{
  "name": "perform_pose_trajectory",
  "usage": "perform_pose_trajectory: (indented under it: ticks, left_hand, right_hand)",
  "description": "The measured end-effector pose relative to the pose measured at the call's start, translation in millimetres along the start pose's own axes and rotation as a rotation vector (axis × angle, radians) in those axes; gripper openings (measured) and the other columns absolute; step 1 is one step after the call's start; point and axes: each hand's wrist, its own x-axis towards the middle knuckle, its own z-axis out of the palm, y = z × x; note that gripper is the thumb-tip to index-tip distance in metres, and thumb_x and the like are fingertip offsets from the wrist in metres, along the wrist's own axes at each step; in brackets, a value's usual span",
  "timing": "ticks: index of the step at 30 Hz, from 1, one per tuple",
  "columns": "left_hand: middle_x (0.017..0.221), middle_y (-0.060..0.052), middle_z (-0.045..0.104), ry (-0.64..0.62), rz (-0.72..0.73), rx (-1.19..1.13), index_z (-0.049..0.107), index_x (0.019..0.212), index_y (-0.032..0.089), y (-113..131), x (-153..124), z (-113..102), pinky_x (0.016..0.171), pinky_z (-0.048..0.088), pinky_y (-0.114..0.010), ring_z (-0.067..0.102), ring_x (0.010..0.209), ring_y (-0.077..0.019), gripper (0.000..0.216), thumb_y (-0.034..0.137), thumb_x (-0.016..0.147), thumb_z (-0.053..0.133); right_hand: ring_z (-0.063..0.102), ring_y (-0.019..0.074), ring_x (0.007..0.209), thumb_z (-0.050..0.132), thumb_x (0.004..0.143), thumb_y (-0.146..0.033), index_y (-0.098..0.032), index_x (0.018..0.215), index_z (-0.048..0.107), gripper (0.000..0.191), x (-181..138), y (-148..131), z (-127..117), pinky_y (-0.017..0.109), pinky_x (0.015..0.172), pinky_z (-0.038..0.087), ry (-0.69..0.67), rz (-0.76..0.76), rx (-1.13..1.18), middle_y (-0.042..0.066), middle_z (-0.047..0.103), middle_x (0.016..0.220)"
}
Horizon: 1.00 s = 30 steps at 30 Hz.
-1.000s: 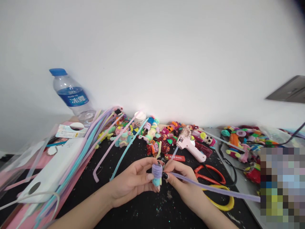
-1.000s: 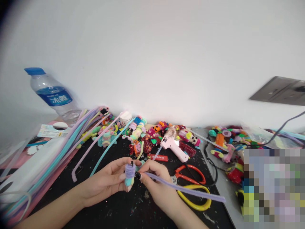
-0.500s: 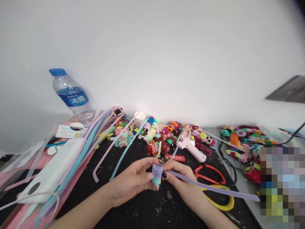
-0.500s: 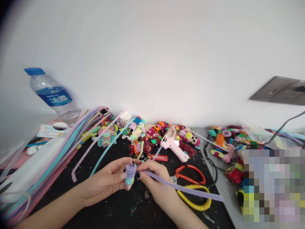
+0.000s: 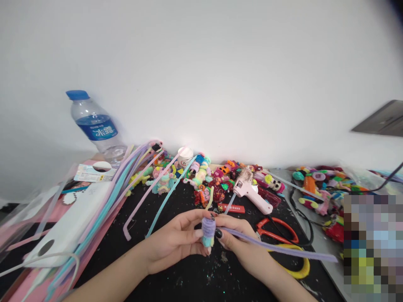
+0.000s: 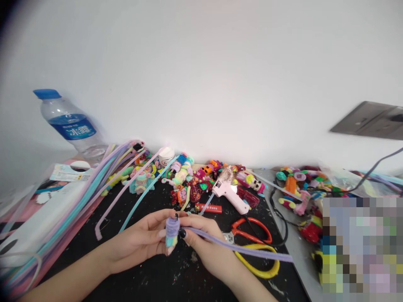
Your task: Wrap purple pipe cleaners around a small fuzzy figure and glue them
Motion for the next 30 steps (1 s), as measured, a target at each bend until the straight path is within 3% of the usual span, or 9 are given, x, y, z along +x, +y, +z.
perform_pose_trajectory:
  ticks: [6, 12, 19, 26, 30]
  left_hand:
    - [0.093, -0.003, 0.062, -0.032, -0.025, -0.035, 0.063, 0.107, 0.022, -2.7, -1.1, -1.8, 0.072, 0.046, -0.028, 0.063, 0.075, -0.0126, 0.029, 0.011, 0.080, 0.063]
    - [0.093, -0.003, 0.061, -0.052, -0.024, -0.031, 0.063, 0.107, 0.022, -2.5, -0.9, -1.6, 0.071, 0.047, -0.026, 0.064, 0.075, -0.0120, 0.028, 0.010, 0.082, 0.061]
    - [0.095, -0.001, 0.057, 0.017, 0.010, 0.048, 0.061, 0.107, 0.023, -1.9, -0.3, 1.7, 0.072, 0.047, -0.026, 0.061, 0.074, -0.0108, 0.025, 0.013, 0.084, 0.058]
    - [0.094, 0.000, 0.058, 0.184, 0.119, 0.275, 0.060, 0.104, 0.024, -3.5, 3.4, 4.8, 0.071, 0.049, -0.027, 0.061, 0.074, -0.0118, 0.021, 0.022, 0.083, 0.061]
    - [0.097, -0.002, 0.061, 0.281, 0.190, 0.415, 0.060, 0.106, 0.024, -4.4, 3.6, 3.4, 0.076, 0.051, -0.030, 0.060, 0.084, -0.0155, 0.024, 0.024, 0.082, 0.062]
  right_hand:
    - [0.048, 0.0113, 0.056, 0.059, 0.082, -0.041, -0.019, 0.097, 0.071, 0.029, -2.4, 0.0, -0.6, 0.019, 0.046, 0.038, -0.067, 0.079, 0.056, 0.001, 0.057, 0.067]
    - [0.034, 0.0075, 0.050, 0.062, 0.079, -0.043, -0.016, 0.101, 0.066, 0.035, -5.7, 7.1, -0.4, 0.020, 0.045, 0.031, -0.062, 0.178, 0.168, -0.004, 0.046, 0.062]
    - [0.027, 0.0061, 0.049, 0.060, 0.083, -0.037, -0.016, 0.094, 0.065, 0.023, -3.1, 7.5, -0.3, 0.019, 0.044, 0.023, -0.070, 0.158, 0.212, -0.006, 0.042, 0.060]
    - [0.039, 0.0080, 0.051, 0.057, 0.086, -0.034, -0.018, 0.097, 0.066, 0.022, 1.1, 2.4, -1.0, 0.018, 0.046, 0.033, -0.010, 0.157, 0.073, -0.004, 0.048, 0.060]
    - [0.058, 0.0142, 0.071, 0.054, 0.086, -0.029, -0.019, 0.098, 0.067, 0.020, 1.7, -4.9, 0.5, 0.021, 0.065, 0.046, 0.053, 0.131, -0.065, 0.000, 0.061, 0.072]
